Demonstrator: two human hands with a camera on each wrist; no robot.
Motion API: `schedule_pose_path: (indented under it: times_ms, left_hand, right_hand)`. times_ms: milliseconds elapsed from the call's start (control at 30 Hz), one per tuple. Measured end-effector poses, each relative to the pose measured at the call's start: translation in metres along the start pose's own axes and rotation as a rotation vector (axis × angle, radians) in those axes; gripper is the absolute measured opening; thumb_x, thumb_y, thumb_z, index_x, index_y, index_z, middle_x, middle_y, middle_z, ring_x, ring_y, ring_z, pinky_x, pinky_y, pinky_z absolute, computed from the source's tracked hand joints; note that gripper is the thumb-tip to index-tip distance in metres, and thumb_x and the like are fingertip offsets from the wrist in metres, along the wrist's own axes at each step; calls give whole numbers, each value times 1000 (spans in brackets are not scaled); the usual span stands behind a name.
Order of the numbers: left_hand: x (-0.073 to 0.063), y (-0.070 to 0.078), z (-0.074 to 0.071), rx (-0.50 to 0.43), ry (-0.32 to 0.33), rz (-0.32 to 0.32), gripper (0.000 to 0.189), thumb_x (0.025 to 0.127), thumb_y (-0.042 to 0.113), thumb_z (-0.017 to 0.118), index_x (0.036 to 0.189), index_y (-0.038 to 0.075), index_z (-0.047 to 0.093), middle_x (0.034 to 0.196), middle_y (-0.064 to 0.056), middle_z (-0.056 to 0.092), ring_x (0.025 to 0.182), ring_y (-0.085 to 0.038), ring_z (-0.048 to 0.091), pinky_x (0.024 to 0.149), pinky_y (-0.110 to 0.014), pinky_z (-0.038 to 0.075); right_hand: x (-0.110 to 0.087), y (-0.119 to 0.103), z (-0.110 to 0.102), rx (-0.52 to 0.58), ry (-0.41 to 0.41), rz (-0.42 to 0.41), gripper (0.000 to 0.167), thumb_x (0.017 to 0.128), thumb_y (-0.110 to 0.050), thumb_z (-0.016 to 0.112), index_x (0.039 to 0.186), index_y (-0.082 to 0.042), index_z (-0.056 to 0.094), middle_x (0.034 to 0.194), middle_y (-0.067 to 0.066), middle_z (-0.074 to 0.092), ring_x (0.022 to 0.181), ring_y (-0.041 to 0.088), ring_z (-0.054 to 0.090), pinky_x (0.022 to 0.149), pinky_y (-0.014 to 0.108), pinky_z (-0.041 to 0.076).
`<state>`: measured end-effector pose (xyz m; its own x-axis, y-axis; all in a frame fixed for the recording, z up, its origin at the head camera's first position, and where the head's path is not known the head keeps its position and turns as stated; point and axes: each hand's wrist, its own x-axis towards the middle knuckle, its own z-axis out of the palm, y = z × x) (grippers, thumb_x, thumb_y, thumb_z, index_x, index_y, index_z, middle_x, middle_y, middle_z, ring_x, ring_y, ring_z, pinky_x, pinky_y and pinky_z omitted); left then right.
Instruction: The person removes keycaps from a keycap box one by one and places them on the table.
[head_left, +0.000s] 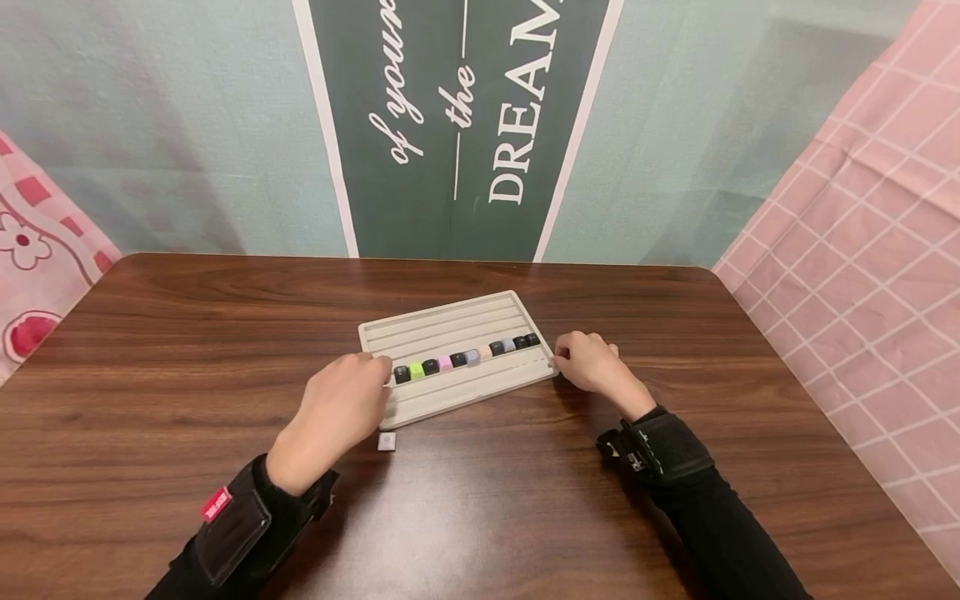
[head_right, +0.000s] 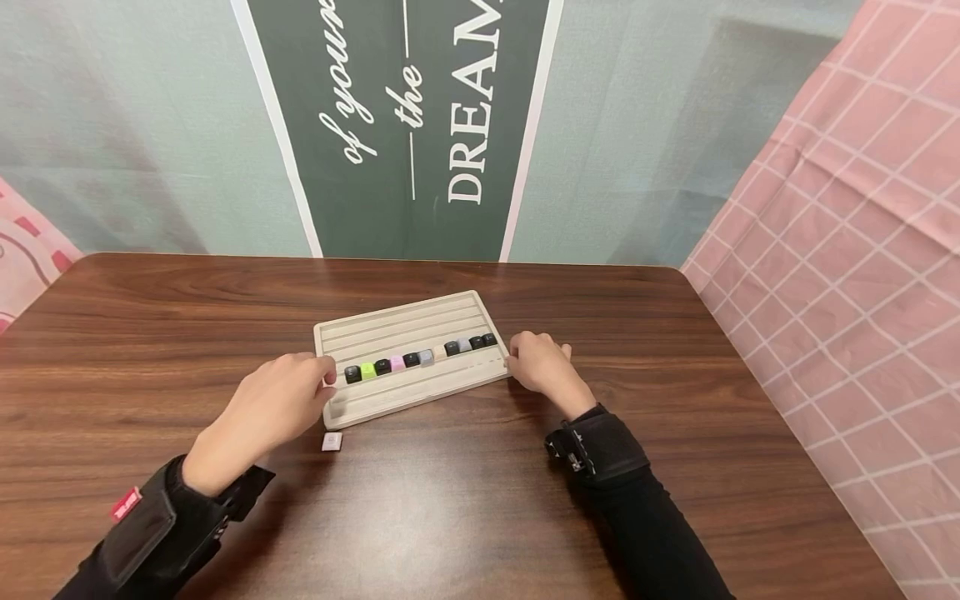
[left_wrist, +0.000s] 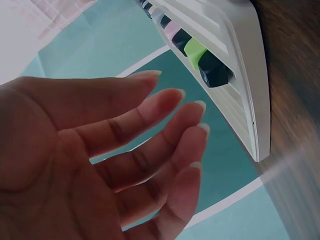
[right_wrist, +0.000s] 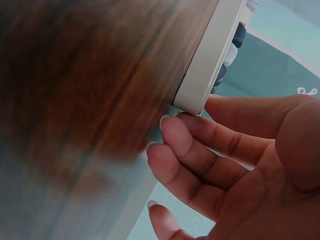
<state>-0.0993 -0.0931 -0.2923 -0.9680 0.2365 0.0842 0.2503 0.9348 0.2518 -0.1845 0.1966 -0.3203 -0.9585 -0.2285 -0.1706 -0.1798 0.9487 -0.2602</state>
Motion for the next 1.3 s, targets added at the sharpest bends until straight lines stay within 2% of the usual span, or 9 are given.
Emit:
schedule_pose_path:
  times_ms: [400, 700, 1000, 1133, 1300]
  left_hand:
    - [19, 5, 6, -34, -49, -33, 16, 83, 3, 57, 68, 7, 51, 64, -5, 47, 57, -19, 46, 48, -33, 37]
    - [27, 0, 6, -28, -78, -66, 18, 83, 9, 63, 69, 6, 53, 66, -7, 53, 62, -25, 55, 51, -39, 43]
    - [34, -3, 6, -15, -127, -73, 16, 84, 8, 61, 70, 6, 54, 67, -7, 54, 61, -25, 53, 48, -38, 42]
    - [38, -4, 6, -6, -158, -81, 19, 83, 6, 60, 66, 6, 51, 64, -7, 51, 59, -24, 52, 47, -38, 40]
    - [41, -4, 7, 9, -189, -87, 17, 83, 10, 63, 69, 7, 53, 68, -8, 53, 65, -27, 56, 49, -41, 43]
  right_hand:
    - [-1, 1, 0, 8, 5, -17, 22, 89, -18, 57, 69, -10, 53, 65, 4, 50, 67, 23, 49, 61, 38, 32]
    - [0, 0, -1, 10, -8, -9, 22, 90, -18, 56, 69, -10, 54, 66, 4, 50, 67, 22, 48, 63, 39, 32]
    - [0, 0, -1, 20, -19, -12, 21, 90, -18, 56, 71, -10, 55, 66, 4, 50, 66, 22, 48, 64, 40, 31]
    - [-1, 0, -1, 23, -21, -16, 21, 90, -18, 56, 71, -10, 55, 65, 4, 50, 66, 22, 47, 65, 41, 31]
    - [0, 0, -1, 18, -19, -12, 22, 90, -18, 56, 70, -10, 54, 65, 4, 50, 67, 23, 48, 66, 42, 31]
